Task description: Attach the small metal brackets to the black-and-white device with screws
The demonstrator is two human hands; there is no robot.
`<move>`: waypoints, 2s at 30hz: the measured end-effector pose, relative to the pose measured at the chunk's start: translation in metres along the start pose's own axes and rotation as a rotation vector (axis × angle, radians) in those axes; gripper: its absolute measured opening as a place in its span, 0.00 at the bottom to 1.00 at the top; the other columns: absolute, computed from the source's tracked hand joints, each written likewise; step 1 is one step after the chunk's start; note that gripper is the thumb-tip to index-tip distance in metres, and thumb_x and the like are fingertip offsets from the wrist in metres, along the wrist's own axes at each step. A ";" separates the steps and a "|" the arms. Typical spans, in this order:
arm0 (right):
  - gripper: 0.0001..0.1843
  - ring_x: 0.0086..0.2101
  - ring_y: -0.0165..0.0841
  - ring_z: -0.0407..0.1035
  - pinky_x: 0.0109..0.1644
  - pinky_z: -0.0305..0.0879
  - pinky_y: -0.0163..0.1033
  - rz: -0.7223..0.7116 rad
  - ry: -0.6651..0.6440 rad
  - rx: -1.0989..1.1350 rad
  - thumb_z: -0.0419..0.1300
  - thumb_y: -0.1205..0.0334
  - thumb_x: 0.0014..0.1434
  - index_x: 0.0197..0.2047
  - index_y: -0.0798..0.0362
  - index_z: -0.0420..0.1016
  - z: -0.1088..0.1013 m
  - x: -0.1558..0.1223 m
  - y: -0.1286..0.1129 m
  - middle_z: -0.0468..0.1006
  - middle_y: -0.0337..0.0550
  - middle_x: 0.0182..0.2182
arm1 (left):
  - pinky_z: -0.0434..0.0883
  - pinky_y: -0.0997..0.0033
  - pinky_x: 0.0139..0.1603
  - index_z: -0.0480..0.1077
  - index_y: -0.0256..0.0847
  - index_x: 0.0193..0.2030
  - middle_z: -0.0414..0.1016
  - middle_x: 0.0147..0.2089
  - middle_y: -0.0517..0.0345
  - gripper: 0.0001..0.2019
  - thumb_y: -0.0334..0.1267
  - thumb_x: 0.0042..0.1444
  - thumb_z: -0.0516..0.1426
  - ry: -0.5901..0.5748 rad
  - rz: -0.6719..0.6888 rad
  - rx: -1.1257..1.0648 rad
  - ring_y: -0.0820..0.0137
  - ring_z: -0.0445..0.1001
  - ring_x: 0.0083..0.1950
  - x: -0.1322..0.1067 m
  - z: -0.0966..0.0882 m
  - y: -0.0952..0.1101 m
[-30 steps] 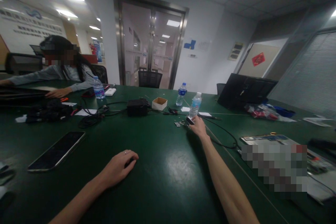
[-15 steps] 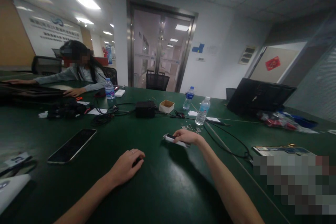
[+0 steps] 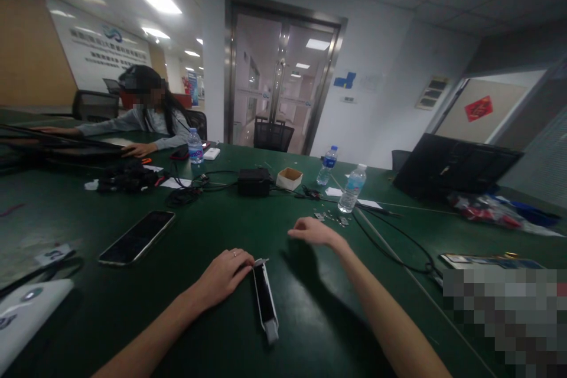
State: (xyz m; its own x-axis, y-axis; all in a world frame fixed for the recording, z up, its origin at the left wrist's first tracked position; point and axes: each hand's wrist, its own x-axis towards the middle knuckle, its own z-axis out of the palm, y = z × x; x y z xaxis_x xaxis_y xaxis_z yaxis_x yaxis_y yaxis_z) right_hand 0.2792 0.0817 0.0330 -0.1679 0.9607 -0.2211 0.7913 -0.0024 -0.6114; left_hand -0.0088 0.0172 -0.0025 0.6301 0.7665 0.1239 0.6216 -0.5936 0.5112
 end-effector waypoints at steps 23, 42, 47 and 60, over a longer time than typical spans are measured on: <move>0.40 0.62 0.47 0.55 0.64 0.50 0.48 0.239 0.504 -0.261 0.40 0.38 0.65 0.66 0.63 0.56 -0.024 0.100 0.126 0.59 0.63 0.63 | 0.63 0.65 0.46 0.68 0.45 0.47 0.73 0.46 0.57 0.10 0.30 0.65 0.49 -0.054 0.121 -0.057 0.65 0.71 0.46 0.003 0.016 0.022; 0.30 0.66 0.38 0.48 0.70 0.43 0.45 -0.291 0.226 -0.303 0.43 0.51 0.67 0.67 0.59 0.58 0.083 -0.036 0.015 0.54 0.49 0.67 | 0.65 0.67 0.48 0.69 0.44 0.47 0.73 0.47 0.57 0.10 0.29 0.63 0.50 -0.053 0.111 -0.002 0.66 0.70 0.48 0.004 0.011 0.020; 0.32 0.66 0.39 0.47 0.70 0.44 0.45 -0.187 0.241 -0.323 0.44 0.52 0.67 0.67 0.63 0.57 0.087 -0.059 0.004 0.54 0.52 0.67 | 0.66 0.68 0.48 0.69 0.44 0.47 0.72 0.47 0.58 0.10 0.29 0.63 0.51 -0.044 0.101 -0.002 0.67 0.70 0.47 0.002 0.009 0.019; 0.29 0.64 0.38 0.52 0.69 0.45 0.46 -0.300 0.079 -0.421 0.44 0.65 0.63 0.66 0.58 0.60 0.050 -0.084 0.015 0.60 0.49 0.65 | 0.66 0.67 0.48 0.69 0.43 0.48 0.72 0.47 0.57 0.10 0.29 0.63 0.52 -0.055 0.117 0.005 0.67 0.70 0.47 0.002 0.007 0.020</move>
State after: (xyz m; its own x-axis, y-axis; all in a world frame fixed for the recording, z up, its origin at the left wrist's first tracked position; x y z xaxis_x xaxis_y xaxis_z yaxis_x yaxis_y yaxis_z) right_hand 0.2760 -0.0129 0.0046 -0.3918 0.9199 -0.0151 0.8856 0.3727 -0.2771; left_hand 0.0085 0.0047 0.0019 0.7227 0.6777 0.1357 0.5445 -0.6792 0.4921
